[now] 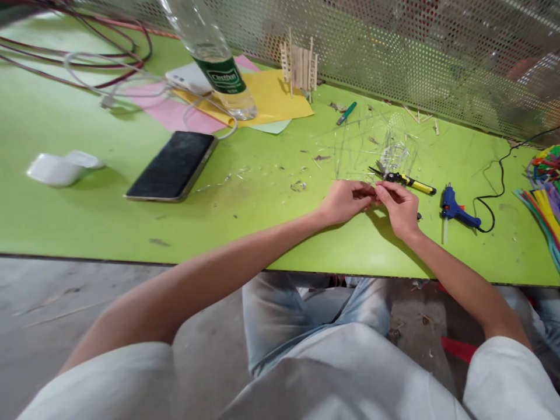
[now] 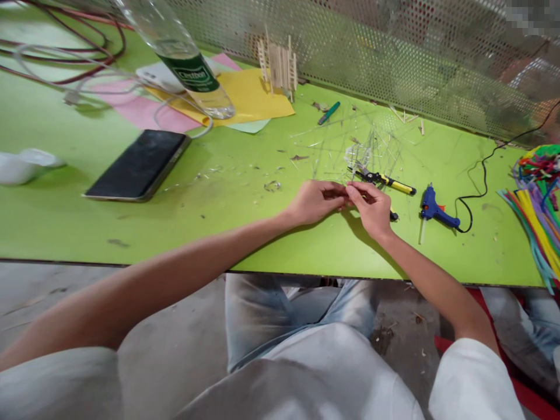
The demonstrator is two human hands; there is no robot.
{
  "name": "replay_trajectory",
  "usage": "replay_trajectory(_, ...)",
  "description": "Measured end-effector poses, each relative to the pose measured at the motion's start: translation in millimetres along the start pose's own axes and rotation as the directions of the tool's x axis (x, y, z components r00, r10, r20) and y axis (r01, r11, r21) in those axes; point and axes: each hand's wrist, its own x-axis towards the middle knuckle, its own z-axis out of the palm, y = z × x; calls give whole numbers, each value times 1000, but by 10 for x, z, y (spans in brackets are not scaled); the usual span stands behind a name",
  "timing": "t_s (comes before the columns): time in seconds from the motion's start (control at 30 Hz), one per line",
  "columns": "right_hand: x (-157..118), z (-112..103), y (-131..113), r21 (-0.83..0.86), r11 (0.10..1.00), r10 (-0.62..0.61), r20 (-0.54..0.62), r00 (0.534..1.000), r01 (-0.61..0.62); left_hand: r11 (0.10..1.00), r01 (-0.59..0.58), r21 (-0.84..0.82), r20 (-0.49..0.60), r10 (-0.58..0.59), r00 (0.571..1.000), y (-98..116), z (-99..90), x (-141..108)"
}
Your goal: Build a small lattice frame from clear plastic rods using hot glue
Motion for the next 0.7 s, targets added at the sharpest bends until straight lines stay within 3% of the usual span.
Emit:
replay_trajectory(0.3, 7, -21, 11, -12, 999, -39, 69, 997, 40, 1000, 17, -11, -14, -17, 1000, 31, -5, -5)
replay_trajectory(0.7, 26, -51, 77, -36, 997, -66, 47, 997, 68, 997, 19, -80, -63, -24, 998, -7, 15, 12)
